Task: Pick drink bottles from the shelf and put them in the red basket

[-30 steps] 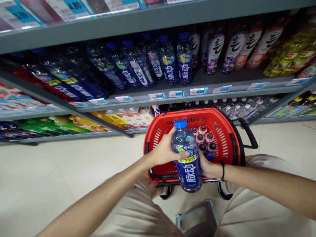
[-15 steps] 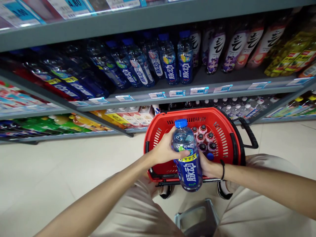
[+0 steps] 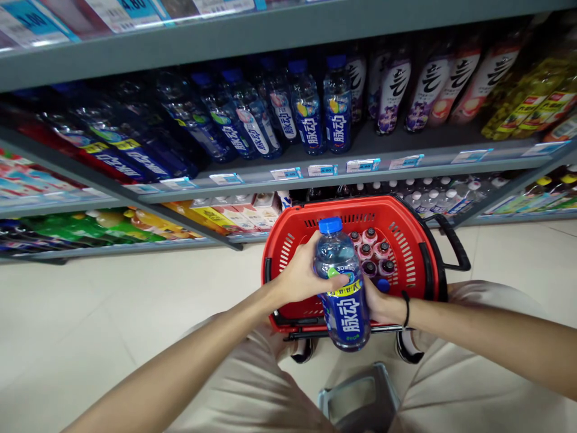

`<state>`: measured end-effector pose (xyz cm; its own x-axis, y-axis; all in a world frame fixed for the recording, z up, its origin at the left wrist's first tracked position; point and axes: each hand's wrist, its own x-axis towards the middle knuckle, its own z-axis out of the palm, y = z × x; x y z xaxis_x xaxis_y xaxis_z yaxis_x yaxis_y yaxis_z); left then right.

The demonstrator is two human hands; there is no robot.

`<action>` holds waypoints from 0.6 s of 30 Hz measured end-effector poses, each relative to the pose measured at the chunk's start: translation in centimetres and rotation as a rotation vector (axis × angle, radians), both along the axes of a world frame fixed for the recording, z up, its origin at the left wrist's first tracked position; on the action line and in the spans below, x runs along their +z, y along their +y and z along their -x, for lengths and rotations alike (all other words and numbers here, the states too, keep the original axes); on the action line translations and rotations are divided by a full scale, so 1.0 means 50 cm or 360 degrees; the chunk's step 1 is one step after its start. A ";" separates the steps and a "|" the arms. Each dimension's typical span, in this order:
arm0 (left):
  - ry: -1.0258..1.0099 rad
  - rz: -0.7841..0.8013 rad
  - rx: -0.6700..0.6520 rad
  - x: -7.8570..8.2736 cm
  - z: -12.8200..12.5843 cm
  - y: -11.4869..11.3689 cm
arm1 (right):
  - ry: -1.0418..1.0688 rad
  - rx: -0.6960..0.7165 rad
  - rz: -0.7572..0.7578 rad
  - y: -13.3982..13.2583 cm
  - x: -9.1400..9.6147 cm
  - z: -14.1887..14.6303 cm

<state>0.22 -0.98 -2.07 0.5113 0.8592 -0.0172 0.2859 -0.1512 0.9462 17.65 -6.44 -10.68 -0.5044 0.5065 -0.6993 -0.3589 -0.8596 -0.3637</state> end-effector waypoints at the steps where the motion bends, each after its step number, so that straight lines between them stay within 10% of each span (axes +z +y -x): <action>1: 0.0014 -0.0028 0.0004 0.002 -0.002 -0.001 | -0.0007 0.0001 0.0013 0.000 0.002 0.000; 18: -0.0016 -0.0293 -0.0054 0.003 -0.020 0.015 | -0.0073 -0.0096 -0.0051 0.008 0.013 -0.007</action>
